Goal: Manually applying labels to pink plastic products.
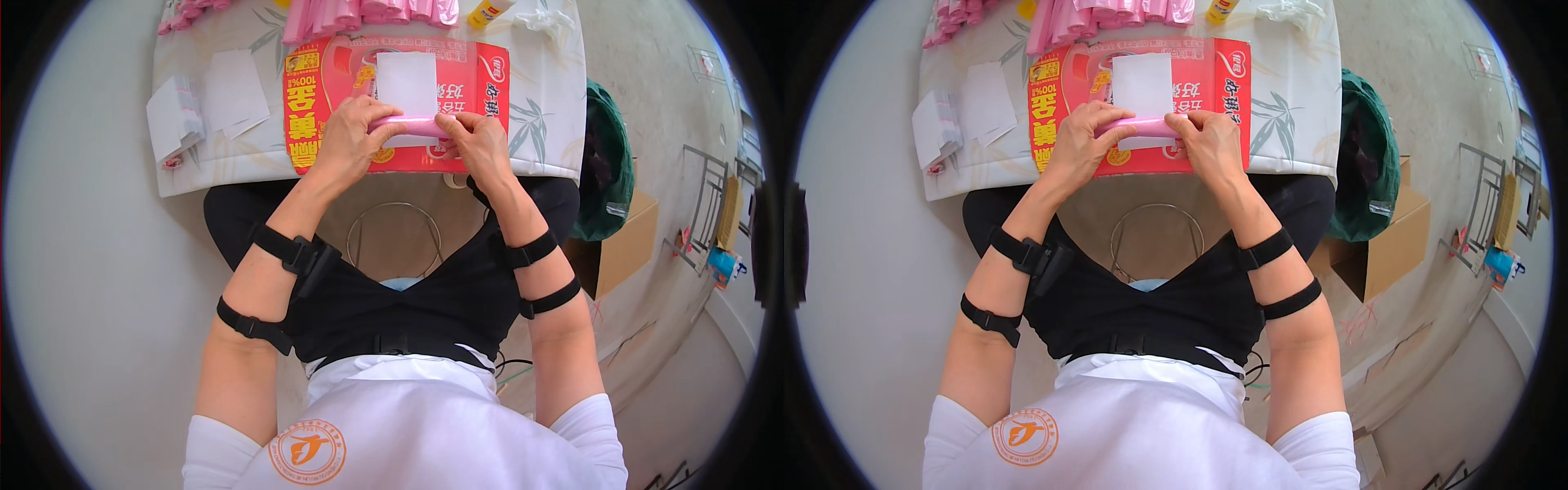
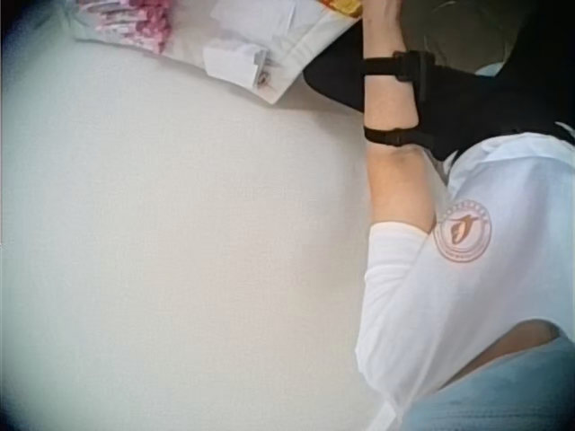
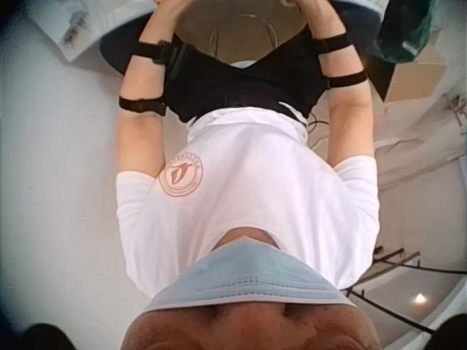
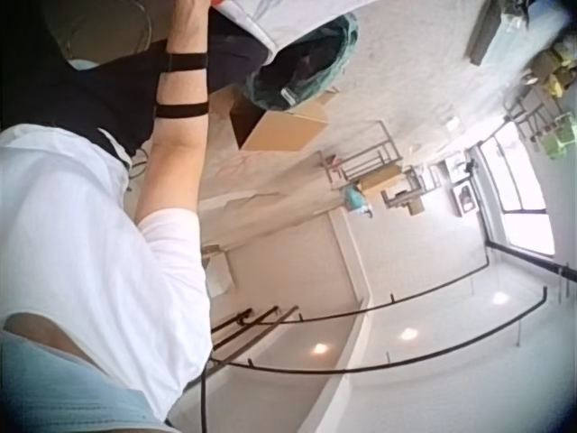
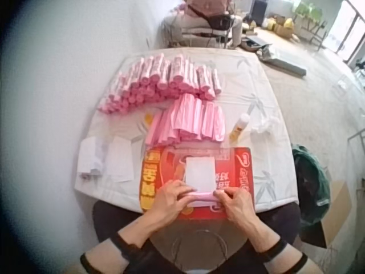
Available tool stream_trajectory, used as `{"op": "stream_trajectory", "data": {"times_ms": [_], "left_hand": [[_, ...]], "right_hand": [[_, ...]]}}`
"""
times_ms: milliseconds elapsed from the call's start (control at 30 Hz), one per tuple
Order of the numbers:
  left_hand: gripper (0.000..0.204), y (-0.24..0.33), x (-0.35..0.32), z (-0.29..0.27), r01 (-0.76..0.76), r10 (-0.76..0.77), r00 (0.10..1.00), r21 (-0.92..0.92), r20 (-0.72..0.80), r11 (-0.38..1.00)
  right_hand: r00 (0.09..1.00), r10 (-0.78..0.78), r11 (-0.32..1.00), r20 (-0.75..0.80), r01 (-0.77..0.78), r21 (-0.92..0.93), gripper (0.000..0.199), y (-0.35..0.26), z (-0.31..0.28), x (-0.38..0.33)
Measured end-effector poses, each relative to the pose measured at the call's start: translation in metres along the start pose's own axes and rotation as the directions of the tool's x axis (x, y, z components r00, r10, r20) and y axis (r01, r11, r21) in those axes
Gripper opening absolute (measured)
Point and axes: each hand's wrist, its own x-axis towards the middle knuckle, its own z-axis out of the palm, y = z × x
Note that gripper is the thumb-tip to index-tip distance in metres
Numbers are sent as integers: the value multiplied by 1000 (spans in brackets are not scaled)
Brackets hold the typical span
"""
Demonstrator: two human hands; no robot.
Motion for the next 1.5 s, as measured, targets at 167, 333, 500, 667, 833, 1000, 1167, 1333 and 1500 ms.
{"op": "stream_trajectory", "data": {"times_ms": [167, 333, 500, 667, 833, 1000, 1167, 1333, 1500], "left_hand": [[26, -7, 0, 6, -62, 63, 997, 26, -44, 998], [27, -9, 1, 10, -44, 45, 997, 14, -62, 999], [24, -9, 6, 8, -71, 76, 995, 80, -69, 994], [21, -7, 8, 8, -168, 203, 969, 225, -140, 960], [22, -4, 9, 5, -122, 152, 983, 258, -99, 958], [19, 2, 6, 8, -160, 235, 958, 374, -165, 914], [18, 6, 3, 12, -37, 77, 983, 231, -167, 972], [17, 7, 5, 10, -19, 59, 988, 260, -146, 966], [16, 10, 6, 8, 9, 30, 988, 246, -151, 969]], "right_hand": [[995, -45, 999, -85, 46, 10, 27, 1, 3, 1], [980, -41, 999, -193, 43, 11, 27, -6, 9, 3], [986, -59, 993, -156, 42, -108, 28, -16, 5, 4], [952, -277, 800, -132, 153, -580, 30, -13, 3, 8], [620, -759, 578, -198, 502, -643, 21, 8, 1, -11], [415, -888, 140, 198, 655, -742, 21, 33, 10, -24], [430, -845, 8, 318, 604, -797, 18, 40, 15, -18], [365, -843, -128, 396, 579, -805, 20, 25, 17, -12], [682, -730, 555, -39, 559, -617, 15, 10, 25, -32]]}}
